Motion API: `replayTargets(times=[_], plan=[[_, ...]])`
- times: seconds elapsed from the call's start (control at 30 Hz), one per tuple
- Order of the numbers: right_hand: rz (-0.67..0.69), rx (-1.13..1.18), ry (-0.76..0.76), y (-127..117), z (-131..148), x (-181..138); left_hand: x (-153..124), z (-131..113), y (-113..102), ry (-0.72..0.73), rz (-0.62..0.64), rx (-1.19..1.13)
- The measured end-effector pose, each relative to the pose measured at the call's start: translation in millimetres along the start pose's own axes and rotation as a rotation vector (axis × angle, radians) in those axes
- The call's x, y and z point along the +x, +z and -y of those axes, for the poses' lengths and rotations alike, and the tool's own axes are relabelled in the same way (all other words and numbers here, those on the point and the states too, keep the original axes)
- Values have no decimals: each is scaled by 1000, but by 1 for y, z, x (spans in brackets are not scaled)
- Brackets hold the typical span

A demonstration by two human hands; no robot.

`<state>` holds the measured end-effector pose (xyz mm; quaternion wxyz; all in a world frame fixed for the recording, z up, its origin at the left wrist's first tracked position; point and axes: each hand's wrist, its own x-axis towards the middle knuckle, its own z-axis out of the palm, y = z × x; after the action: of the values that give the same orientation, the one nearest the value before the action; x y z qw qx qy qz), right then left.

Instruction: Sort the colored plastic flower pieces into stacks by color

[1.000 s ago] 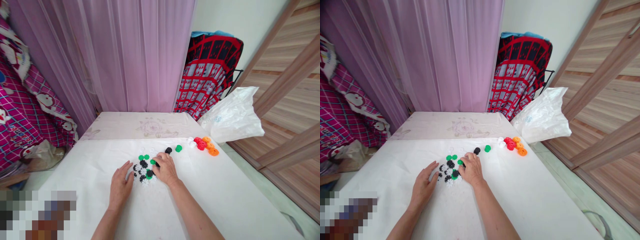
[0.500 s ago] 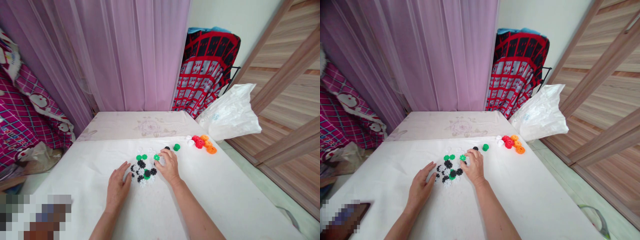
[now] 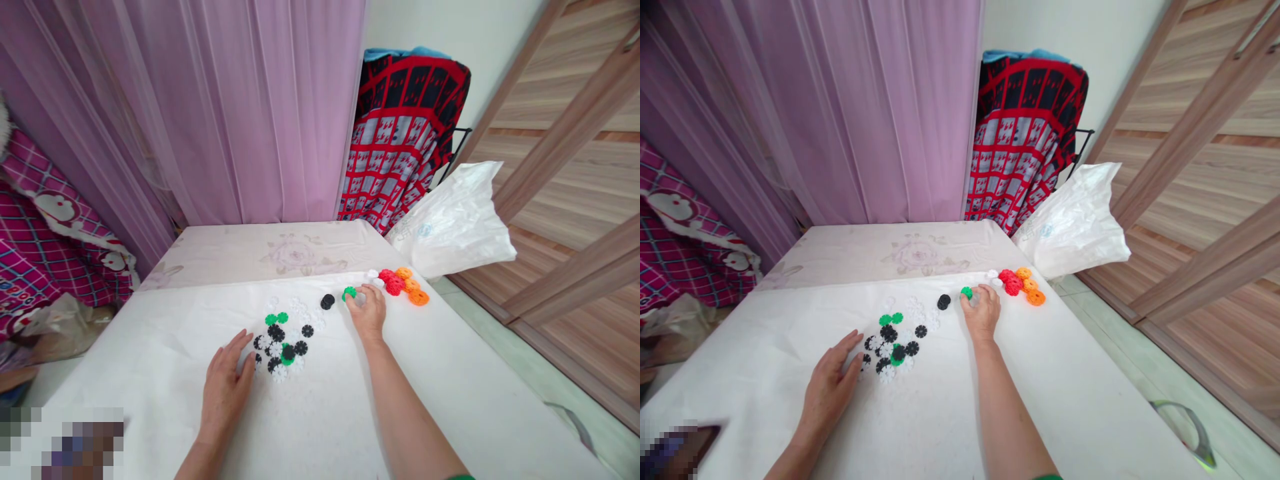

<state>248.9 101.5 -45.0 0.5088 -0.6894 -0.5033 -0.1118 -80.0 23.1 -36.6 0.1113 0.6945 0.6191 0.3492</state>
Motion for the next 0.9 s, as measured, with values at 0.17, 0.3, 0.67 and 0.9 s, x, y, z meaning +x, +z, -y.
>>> replayTargets(times=[0.17,0.3,0.67,0.9], plan=[[22,-16,13,3,-1,4,0,1,-1,-6,4,-5],[4,-40,-5,4,-3,4,0,2,0,-3,5,-5],[44,189,-237,-28,50,-32,1,-5,-1,-2,2,-15],[468,280,-380,-40,107,-74,1,-9,0,2,1,-24]])
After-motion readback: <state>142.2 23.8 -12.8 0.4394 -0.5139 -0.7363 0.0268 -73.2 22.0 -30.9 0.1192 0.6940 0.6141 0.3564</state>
